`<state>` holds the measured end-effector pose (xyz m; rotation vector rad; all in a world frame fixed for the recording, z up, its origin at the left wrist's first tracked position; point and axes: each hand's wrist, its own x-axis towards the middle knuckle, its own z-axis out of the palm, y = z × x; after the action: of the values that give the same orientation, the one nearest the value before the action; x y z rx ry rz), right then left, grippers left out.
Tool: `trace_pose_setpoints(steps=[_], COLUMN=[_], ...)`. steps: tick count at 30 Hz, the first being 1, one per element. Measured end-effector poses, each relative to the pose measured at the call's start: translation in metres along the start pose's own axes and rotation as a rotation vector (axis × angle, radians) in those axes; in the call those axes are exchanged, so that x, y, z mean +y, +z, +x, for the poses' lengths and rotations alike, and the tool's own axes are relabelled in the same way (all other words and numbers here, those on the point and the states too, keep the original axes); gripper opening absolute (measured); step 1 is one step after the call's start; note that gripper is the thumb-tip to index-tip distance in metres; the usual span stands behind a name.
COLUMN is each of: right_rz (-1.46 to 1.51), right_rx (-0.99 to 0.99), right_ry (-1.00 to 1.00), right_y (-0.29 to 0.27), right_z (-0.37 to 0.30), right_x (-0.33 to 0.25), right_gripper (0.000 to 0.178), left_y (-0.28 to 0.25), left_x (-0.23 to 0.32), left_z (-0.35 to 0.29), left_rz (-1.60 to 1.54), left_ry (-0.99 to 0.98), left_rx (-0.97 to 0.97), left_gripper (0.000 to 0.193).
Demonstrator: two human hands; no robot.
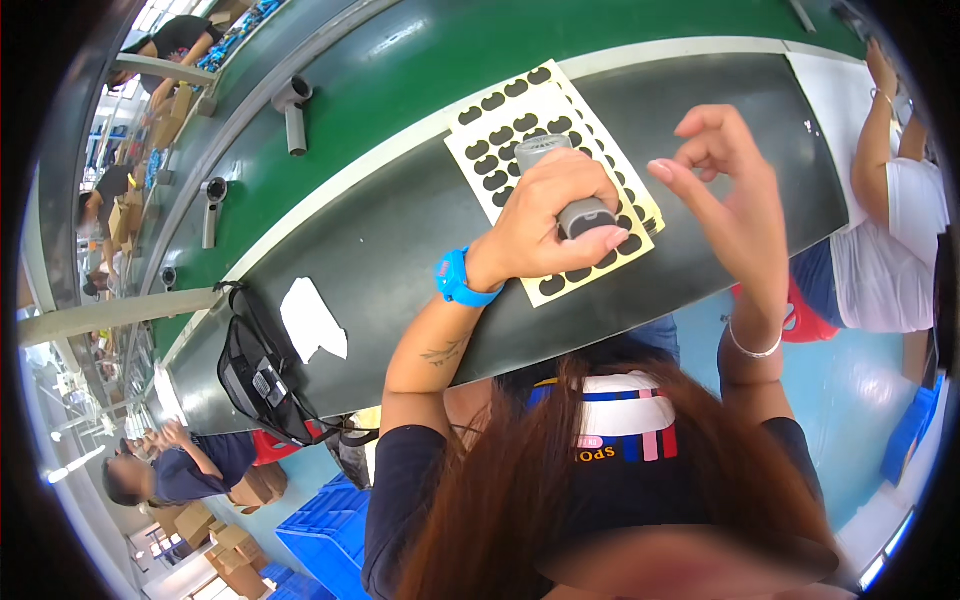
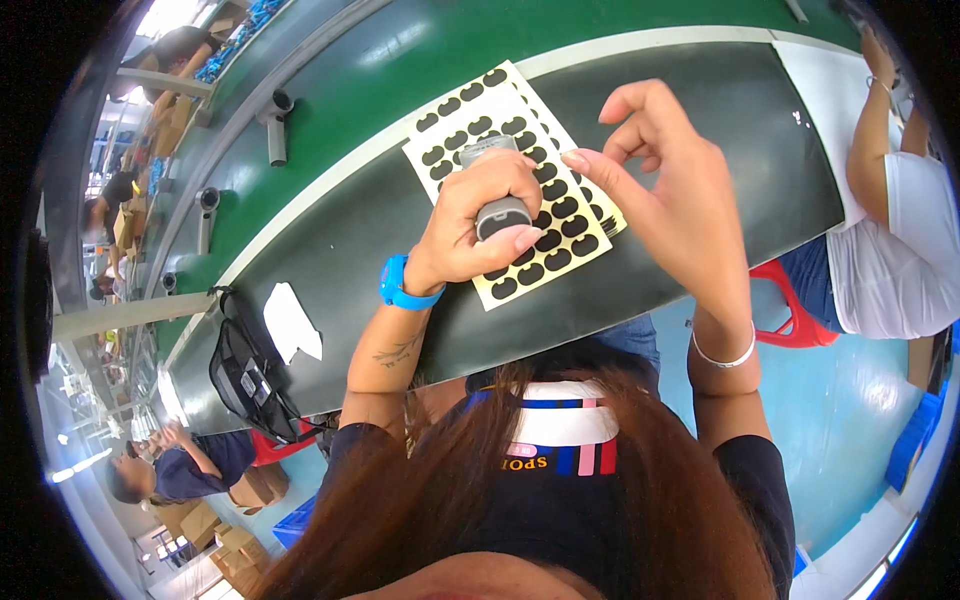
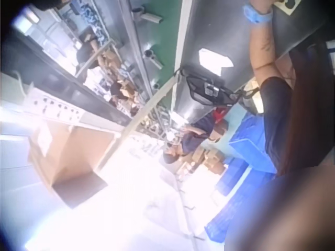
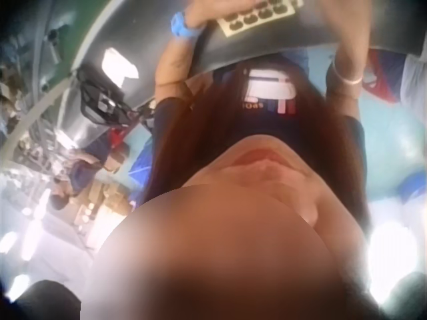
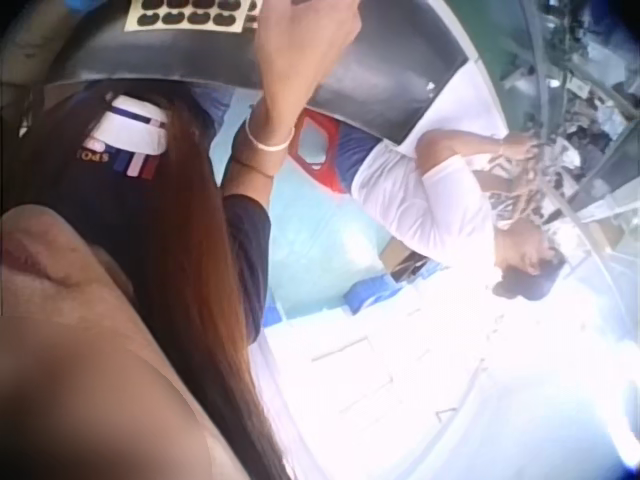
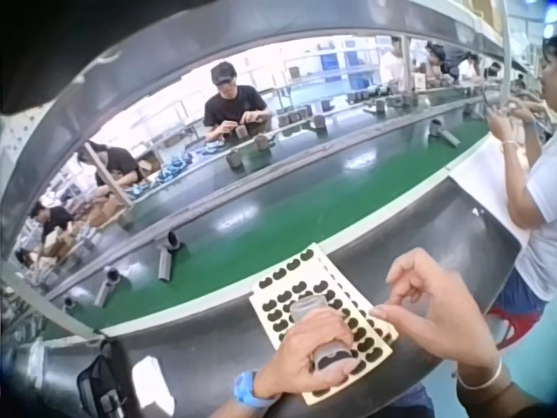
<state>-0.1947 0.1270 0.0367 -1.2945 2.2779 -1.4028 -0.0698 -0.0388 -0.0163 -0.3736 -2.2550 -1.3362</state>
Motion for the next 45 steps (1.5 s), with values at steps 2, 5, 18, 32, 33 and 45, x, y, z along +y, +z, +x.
trace_pose_setpoints(steps=[2, 5, 18, 32, 33, 45], right_rz=[0.046, 0.073, 0.527, -0.558, -0.598, -0.219], right_rx=[-0.045, -0.131, -0.801, -0.203, -0.198, -0.094], right_ry=[0.003, -0.159, -0.04, -0.352, -0.337, -0.41], right_y=[0.01, 0.025, 0.058, 0.089, 0.088, 0.064], right_z=[0.001, -0.001, 0.021, 0.27, 0.283, 0.207], right_x=[0.005, 0.017, 0.015, 0.136, 0.145, 0.107], right_gripper=[0.028, 0.029, 0.058, 0.041, 0.042, 0.031], left_y=[-0.002, -0.003, -0.003, -0.014, -0.012, -0.01], left_x=[0.003, 0.004, 0.038, -0.01, -0.017, -0.051], left_z=[-0.003, -0.008, -0.011, -0.01, -0.011, -0.043], left_rz=[-0.044, -0.171, 0.435, 0.531, 0.543, 0.744], left_ry=[-0.026, -0.033, 0.106, -0.381, -0.405, -0.503], left_rx=[0.034, 0.141, 0.125, 0.247, 0.2, -0.051], left_gripper=[0.02, 0.017, 0.043, 0.031, 0.034, 0.093])
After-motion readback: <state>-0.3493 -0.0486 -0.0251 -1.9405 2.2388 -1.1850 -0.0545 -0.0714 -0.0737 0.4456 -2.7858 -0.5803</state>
